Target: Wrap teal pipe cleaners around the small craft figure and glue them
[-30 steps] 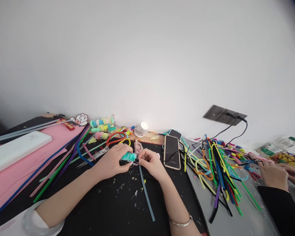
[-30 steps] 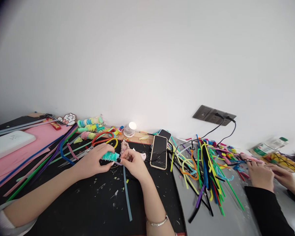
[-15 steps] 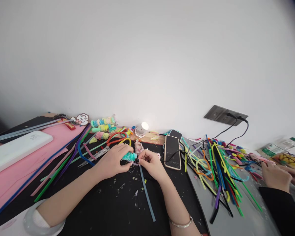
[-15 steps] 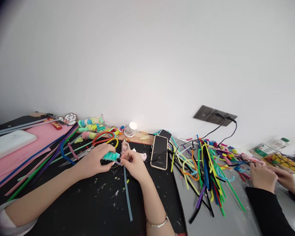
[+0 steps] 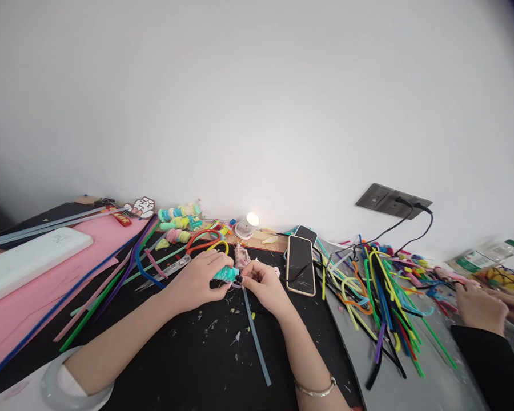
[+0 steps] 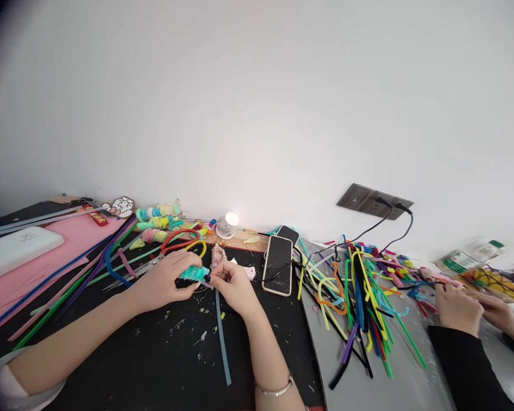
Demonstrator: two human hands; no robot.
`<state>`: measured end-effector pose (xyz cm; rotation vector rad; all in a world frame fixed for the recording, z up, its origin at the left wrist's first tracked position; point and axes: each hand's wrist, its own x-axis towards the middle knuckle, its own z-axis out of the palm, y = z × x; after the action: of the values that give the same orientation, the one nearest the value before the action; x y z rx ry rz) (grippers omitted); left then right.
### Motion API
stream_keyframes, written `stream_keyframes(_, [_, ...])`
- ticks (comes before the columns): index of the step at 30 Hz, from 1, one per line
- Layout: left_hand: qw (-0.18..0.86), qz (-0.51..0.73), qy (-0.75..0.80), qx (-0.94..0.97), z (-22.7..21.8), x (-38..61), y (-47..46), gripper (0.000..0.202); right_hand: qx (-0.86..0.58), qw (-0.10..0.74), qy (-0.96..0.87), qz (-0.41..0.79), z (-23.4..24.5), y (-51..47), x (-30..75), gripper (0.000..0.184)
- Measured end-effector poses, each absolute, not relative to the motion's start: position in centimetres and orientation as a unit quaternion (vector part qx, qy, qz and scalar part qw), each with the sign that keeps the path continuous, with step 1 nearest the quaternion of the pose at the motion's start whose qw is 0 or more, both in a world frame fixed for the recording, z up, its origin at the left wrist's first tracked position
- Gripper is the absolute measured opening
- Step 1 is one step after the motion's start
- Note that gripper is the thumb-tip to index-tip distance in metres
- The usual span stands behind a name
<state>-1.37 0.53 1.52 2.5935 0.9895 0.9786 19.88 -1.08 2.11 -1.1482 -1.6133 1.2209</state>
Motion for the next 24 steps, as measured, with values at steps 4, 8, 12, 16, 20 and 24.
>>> stream_keyframes(4, [0.098,0.331,0.336,0.876,1.52,-1.37,0.45,0.018,-0.452,0.396,-0.641,0.477,2.20,-1.15,19.84,0.028])
stream_keyframes(8, [0.095,0.332,0.334,0.877,1.51,-1.39,0.40,0.019,-0.455,0.397,-0.645,0.468,2.20,-1.19,19.81,0.025])
stream_keyframes(12, [0.086,0.332,0.329,0.879,1.60,-1.38,0.45,0.019,-0.455,0.394,-0.647,0.469,2.27,-1.21,19.76,0.027])
stream_keyframes(16, [0.072,0.329,0.315,0.887,1.63,-1.38,0.54,0.018,-0.454,0.390,-0.647,0.473,2.44,-1.25,19.69,0.032])
stream_keyframes(20, [0.051,0.333,0.300,0.892,1.53,-1.41,0.52,0.017,-0.446,0.389,-0.645,0.483,2.62,-1.30,19.70,0.035])
stream_keyframes(24, [0.025,0.339,0.283,0.897,1.59,-1.39,0.46,0.015,-0.442,0.387,-0.636,0.500,2.70,-1.34,19.77,0.038])
